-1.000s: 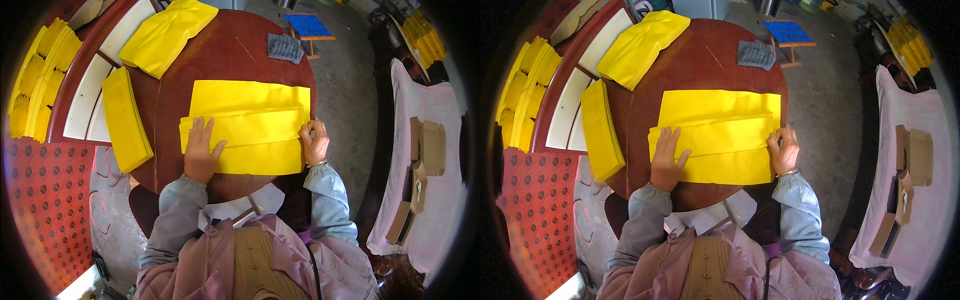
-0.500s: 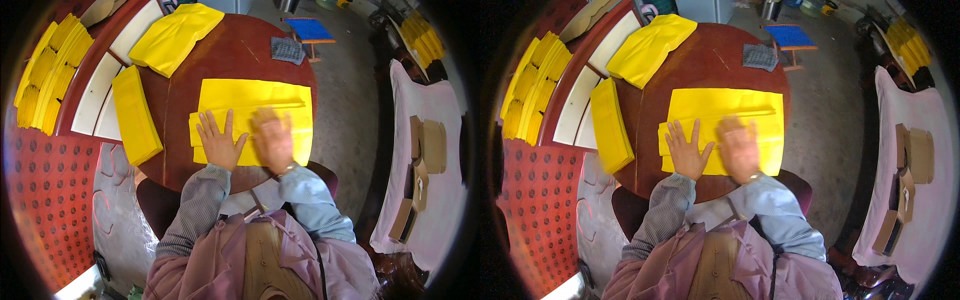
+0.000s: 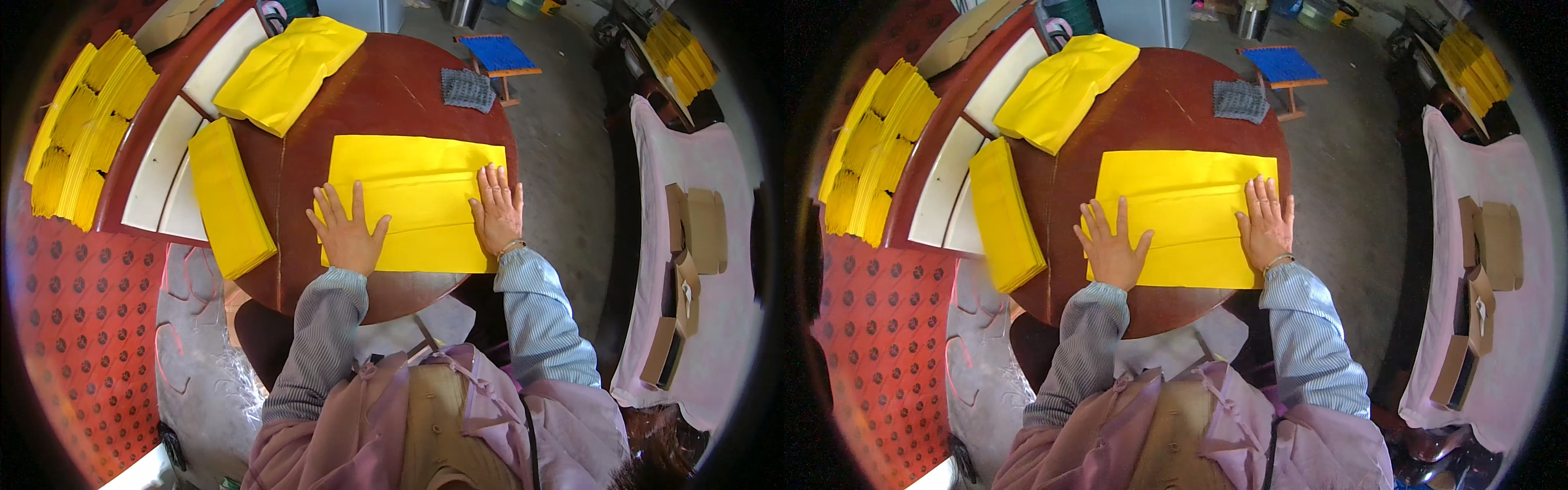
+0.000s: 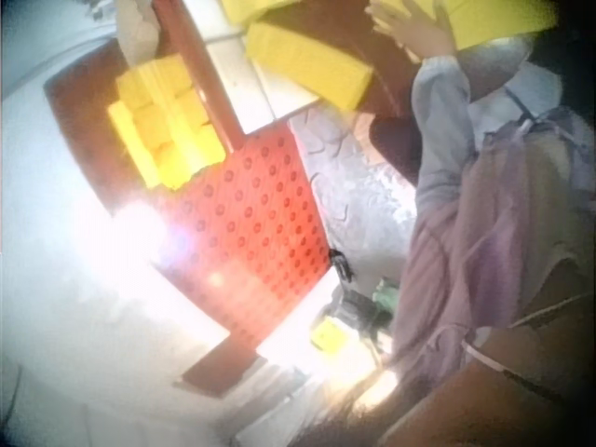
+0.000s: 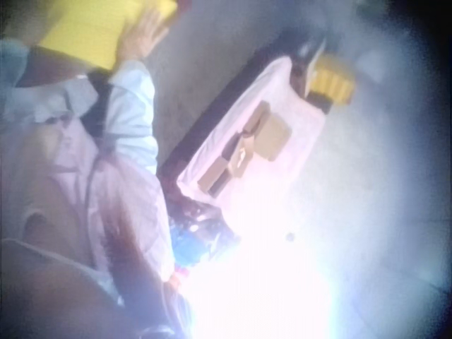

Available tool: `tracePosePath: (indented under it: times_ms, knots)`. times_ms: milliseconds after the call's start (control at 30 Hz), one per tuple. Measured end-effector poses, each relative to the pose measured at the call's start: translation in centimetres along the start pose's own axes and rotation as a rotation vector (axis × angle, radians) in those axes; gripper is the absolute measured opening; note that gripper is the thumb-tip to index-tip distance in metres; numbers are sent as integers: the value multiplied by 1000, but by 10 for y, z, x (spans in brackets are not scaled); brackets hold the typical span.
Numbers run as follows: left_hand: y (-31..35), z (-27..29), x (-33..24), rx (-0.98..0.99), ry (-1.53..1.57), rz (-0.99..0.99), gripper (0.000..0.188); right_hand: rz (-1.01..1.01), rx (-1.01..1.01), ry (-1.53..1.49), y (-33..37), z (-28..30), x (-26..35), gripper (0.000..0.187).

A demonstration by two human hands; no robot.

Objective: The person folds yellow fabric pieces on a round table, aligning edges and pressing creases by hand. They stack the folded pieces into a neat pile on the table.

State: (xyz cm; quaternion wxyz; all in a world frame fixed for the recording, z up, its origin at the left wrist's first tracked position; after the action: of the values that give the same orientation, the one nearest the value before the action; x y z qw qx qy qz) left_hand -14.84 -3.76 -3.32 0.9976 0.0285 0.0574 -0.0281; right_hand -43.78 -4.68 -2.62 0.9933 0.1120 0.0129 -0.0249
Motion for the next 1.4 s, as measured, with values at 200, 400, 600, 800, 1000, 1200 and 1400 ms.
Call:
tracePosePath:
  times_ms: [200, 400, 600, 800, 1000, 1200, 1400]
  knots:
    - [-17, 16, 11, -92, 67, -164, 70, 600, -351, -255, 42, 45, 107, 49]
    - [-9, 25, -1, -137, 347, -441, 29, 610, -418, -504, 36, 49, 115, 27]
    - [-2, 35, 12, -213, 513, -363, 12, 505, -388, -570, 39, 48, 94, 12]
    - [4, 51, 13, -362, 429, -395, 28, 420, -410, -578, 36, 48, 87, 17]
    - [1, 47, 14, -352, 421, -362, 21, 299, -391, -558, 33, 44, 80, 17]
    - [3, 44, 16, -282, 412, -326, 14, 268, -431, -531, 41, 53, 78, 11]
    - [13, 49, 7, -308, 380, -466, 16, 285, -348, -330, 50, 55, 77, 15]
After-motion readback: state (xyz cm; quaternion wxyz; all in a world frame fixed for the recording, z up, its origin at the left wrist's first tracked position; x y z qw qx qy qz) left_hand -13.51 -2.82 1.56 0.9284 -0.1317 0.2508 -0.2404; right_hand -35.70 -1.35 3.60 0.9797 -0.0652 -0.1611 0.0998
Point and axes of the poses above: each hand's wrist, its own y-axis away from the middle knuckle, its own z-axis out of the back of the hand, x = y × z, the point moved 10 cm from there along -y, towards the middle knuckle, and after that the axes turned 11 degrees about x, right-handed, at the moved point
